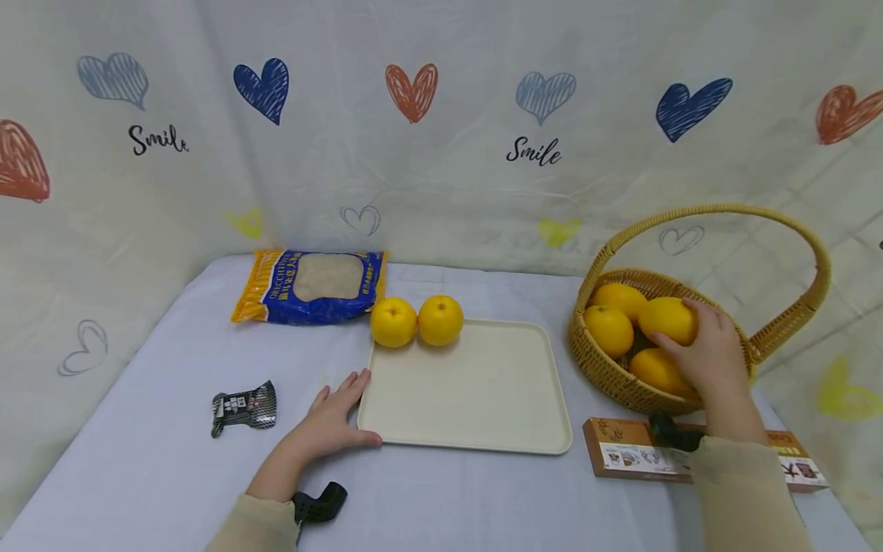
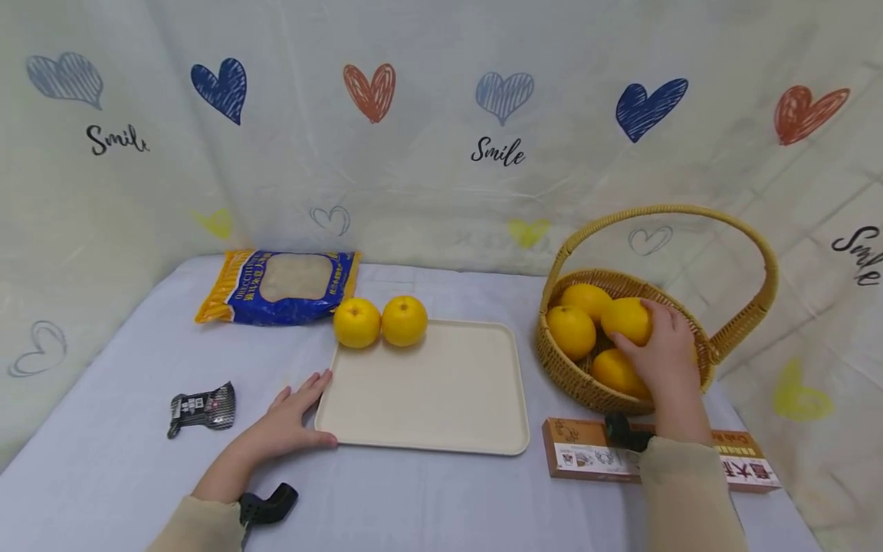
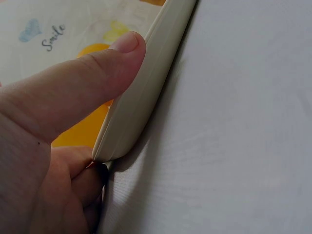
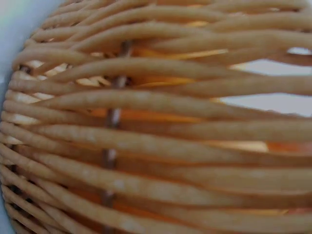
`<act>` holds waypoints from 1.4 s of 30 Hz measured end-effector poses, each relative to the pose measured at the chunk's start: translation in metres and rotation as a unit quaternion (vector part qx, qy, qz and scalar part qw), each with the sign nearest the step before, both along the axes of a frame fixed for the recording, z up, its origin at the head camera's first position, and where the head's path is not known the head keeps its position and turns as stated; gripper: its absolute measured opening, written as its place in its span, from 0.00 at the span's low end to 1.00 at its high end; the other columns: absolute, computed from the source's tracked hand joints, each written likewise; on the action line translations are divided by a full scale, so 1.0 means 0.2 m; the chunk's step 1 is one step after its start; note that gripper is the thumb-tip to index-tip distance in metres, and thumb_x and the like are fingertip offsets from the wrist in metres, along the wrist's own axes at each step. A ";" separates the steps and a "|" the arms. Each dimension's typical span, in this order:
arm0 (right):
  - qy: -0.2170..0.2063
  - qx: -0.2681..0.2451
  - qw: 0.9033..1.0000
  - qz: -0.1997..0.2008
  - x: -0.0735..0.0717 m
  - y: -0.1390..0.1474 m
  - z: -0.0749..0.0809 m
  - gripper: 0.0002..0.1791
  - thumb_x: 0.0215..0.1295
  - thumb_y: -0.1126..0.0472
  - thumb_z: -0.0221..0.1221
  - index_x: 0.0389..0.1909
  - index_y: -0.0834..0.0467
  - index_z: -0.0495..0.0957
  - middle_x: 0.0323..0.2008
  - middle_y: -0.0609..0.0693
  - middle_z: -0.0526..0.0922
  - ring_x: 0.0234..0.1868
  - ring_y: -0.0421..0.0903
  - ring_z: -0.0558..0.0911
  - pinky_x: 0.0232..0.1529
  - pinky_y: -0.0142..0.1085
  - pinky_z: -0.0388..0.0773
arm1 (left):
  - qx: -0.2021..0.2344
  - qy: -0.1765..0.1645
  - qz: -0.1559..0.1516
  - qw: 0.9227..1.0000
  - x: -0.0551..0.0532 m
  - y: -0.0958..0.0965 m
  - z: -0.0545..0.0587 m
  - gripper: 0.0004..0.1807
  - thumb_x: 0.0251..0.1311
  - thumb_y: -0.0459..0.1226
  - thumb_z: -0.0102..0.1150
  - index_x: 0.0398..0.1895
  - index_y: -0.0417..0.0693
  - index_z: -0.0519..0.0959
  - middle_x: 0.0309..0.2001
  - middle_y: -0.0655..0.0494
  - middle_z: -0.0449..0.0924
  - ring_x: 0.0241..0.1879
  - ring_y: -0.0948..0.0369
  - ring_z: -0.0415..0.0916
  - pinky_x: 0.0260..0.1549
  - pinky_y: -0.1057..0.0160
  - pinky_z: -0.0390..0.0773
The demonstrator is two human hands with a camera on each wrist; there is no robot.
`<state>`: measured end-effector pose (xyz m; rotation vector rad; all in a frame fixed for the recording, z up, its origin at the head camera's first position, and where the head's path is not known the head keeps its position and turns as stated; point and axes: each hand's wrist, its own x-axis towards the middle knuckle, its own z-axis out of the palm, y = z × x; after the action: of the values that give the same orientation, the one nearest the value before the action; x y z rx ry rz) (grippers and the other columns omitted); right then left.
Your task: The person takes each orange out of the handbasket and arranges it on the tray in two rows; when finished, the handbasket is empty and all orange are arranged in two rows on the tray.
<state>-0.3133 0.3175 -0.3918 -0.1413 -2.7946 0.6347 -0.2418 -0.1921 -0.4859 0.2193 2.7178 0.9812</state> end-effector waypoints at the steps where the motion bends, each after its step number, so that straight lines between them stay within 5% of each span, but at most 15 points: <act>1: 0.007 -0.010 1.000 -0.008 0.01 0.00 0.01 0.43 0.58 0.44 0.56 0.67 0.64 0.51 0.62 0.74 0.52 0.58 0.72 0.56 0.54 0.65 0.56 | 0.000 0.000 0.000 1.000 0.00 0.00 0.00 0.60 0.34 0.57 0.70 0.70 0.48 0.50 0.71 0.50 0.49 0.71 0.51 0.42 0.67 0.44 0.30; 7: 0.058 -0.087 0.994 -0.035 0.08 -0.08 0.06 0.43 0.55 0.49 0.59 0.65 0.66 0.52 0.62 0.71 0.51 0.56 0.66 0.57 0.50 0.61 0.60 | -0.004 -0.001 -0.002 1.000 0.00 0.00 0.00 0.60 0.34 0.57 0.70 0.70 0.49 0.50 0.71 0.51 0.49 0.71 0.52 0.42 0.67 0.44 0.30; 18: 0.081 -0.100 0.991 0.021 0.14 -0.28 0.14 0.43 0.53 0.52 0.60 0.68 0.58 0.53 0.64 0.66 0.49 0.57 0.66 0.57 0.48 0.64 0.60 | -0.004 -0.004 -0.001 1.000 0.00 0.00 -0.01 0.60 0.33 0.58 0.70 0.70 0.49 0.50 0.71 0.50 0.49 0.71 0.51 0.42 0.67 0.44 0.30; 25: 0.141 -0.177 0.973 0.055 0.13 -0.45 0.11 0.40 0.48 0.61 0.63 0.64 0.59 0.58 0.57 0.61 0.66 0.48 0.52 0.66 0.44 0.45 0.64 | -0.007 0.006 -0.003 1.000 0.00 0.00 -0.02 0.61 0.32 0.60 0.69 0.70 0.48 0.49 0.71 0.50 0.49 0.71 0.51 0.43 0.67 0.44 0.31; 31: 0.160 -0.270 0.946 0.080 0.11 -0.64 0.06 0.41 0.44 0.67 0.65 0.60 0.60 0.57 0.55 0.53 0.66 0.45 0.37 0.66 0.46 0.29 0.64 | -0.004 0.009 -0.005 1.000 0.00 0.00 -0.03 0.62 0.31 0.61 0.68 0.70 0.48 0.49 0.71 0.50 0.49 0.71 0.51 0.43 0.67 0.44 0.32; 38: 0.136 -0.335 0.923 0.128 0.06 -0.80 0.00 0.48 0.44 0.71 0.63 0.66 0.56 0.48 0.58 0.53 0.60 0.50 0.40 0.65 0.50 0.34 0.66 | -0.002 0.008 -0.003 1.000 0.00 0.00 -0.03 0.62 0.30 0.61 0.68 0.70 0.49 0.50 0.71 0.51 0.49 0.71 0.51 0.43 0.67 0.45 0.31; 42: 0.124 -0.304 0.934 0.139 0.04 -0.86 -0.02 0.52 0.44 0.67 0.62 0.70 0.51 0.44 0.60 0.57 0.57 0.52 0.48 0.64 0.52 0.43 0.66 | -0.003 0.008 0.000 1.000 0.00 -0.01 -0.03 0.62 0.30 0.61 0.69 0.70 0.49 0.50 0.71 0.54 0.49 0.71 0.53 0.43 0.67 0.45 0.30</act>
<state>-0.3062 0.1463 -0.3962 0.2078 -2.3041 1.4603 -0.2424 -0.1935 -0.4914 0.2271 2.7344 0.9751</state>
